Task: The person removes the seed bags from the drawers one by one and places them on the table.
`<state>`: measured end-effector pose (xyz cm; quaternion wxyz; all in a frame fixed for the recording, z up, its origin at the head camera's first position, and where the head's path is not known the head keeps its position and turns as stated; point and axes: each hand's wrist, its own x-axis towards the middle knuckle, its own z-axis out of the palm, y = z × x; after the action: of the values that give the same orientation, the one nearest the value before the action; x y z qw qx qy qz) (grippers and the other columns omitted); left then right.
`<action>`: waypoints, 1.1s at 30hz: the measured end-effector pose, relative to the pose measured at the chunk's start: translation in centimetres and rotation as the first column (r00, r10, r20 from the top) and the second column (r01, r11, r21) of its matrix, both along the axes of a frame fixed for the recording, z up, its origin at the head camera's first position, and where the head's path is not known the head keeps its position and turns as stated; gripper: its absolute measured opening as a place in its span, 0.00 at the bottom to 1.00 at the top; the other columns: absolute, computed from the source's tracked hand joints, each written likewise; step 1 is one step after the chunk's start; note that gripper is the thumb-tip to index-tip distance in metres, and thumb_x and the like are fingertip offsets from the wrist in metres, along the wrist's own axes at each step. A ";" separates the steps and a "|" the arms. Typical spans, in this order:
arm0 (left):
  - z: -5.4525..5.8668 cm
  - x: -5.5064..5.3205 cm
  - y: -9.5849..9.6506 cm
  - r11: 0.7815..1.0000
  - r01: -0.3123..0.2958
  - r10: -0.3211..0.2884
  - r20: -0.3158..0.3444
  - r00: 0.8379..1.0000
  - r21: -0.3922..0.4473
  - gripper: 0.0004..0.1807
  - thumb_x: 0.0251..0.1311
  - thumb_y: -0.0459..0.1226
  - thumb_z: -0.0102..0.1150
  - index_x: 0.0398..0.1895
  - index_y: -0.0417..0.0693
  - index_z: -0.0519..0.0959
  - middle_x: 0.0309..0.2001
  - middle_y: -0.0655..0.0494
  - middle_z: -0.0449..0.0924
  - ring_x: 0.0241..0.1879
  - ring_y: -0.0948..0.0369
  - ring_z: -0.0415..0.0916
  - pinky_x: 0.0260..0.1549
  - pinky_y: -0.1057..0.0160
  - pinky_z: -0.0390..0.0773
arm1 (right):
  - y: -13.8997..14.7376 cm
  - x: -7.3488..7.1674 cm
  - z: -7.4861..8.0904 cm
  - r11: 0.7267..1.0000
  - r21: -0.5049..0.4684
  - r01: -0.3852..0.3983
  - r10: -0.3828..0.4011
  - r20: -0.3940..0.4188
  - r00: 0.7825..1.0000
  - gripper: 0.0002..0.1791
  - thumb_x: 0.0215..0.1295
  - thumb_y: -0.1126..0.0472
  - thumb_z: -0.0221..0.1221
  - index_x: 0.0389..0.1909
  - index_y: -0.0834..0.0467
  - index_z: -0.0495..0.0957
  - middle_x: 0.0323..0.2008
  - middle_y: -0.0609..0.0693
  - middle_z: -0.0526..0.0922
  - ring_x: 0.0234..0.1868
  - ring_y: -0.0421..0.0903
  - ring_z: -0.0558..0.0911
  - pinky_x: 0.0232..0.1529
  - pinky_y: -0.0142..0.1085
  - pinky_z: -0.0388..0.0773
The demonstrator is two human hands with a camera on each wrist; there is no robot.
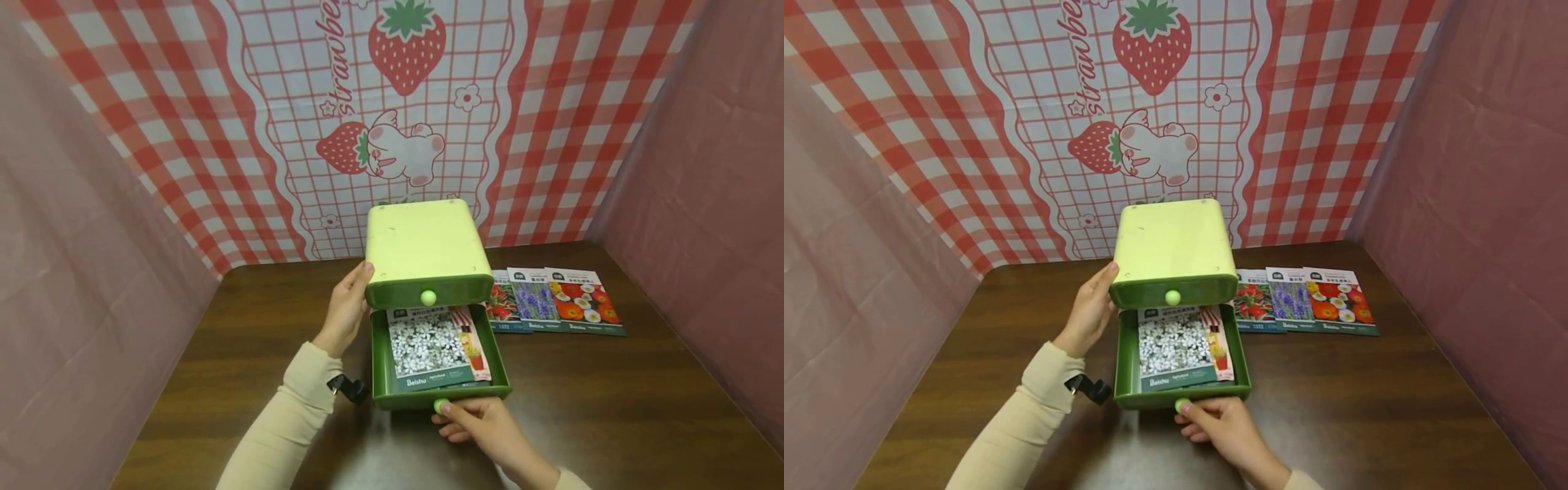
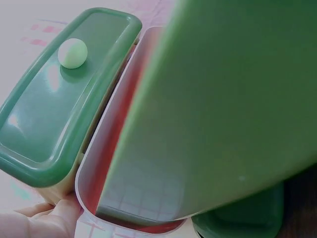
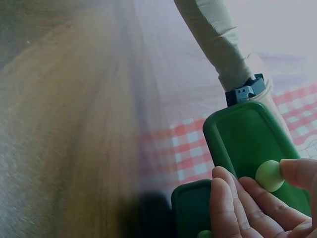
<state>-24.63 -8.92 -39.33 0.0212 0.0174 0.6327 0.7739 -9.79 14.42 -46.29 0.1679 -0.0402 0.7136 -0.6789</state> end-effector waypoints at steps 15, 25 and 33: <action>-0.1 -0.1 0.0 1.000 0.015 -0.014 -0.015 1.000 0.006 0.37 0.71 0.52 0.51 0.75 0.43 0.57 0.75 0.50 0.59 0.69 0.53 0.65 0.67 0.54 0.69 | 0.0 0.3 -0.5 0.998 0.064 -0.018 0.020 -0.038 0.999 0.22 0.70 0.56 0.58 0.47 0.76 0.80 0.38 0.66 0.87 0.34 0.48 0.88 0.36 0.37 0.87; 0.0 0.2 0.0 1.000 0.015 -0.015 -0.009 1.000 -0.008 0.37 0.71 0.53 0.50 0.76 0.45 0.57 0.74 0.51 0.59 0.68 0.54 0.67 0.63 0.59 0.73 | 1.1 0.7 0.3 0.980 0.186 -0.072 0.125 -0.288 0.950 0.17 0.71 0.59 0.57 0.28 0.67 0.83 0.25 0.57 0.87 0.24 0.39 0.84 0.26 0.39 0.85; -0.1 0.1 0.0 1.000 0.013 -0.013 -0.004 1.000 0.001 0.37 0.70 0.53 0.51 0.76 0.45 0.57 0.75 0.51 0.58 0.69 0.54 0.65 0.68 0.54 0.68 | 2.5 0.7 3.9 0.972 0.174 -0.156 0.222 -0.474 0.852 0.10 0.71 0.65 0.56 0.30 0.57 0.83 0.26 0.51 0.87 0.26 0.38 0.84 0.26 0.38 0.85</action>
<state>-24.49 -8.95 -39.43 0.0250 0.0233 0.6321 0.7741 -9.12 16.93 -42.41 0.0500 -0.2700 0.7678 -0.5789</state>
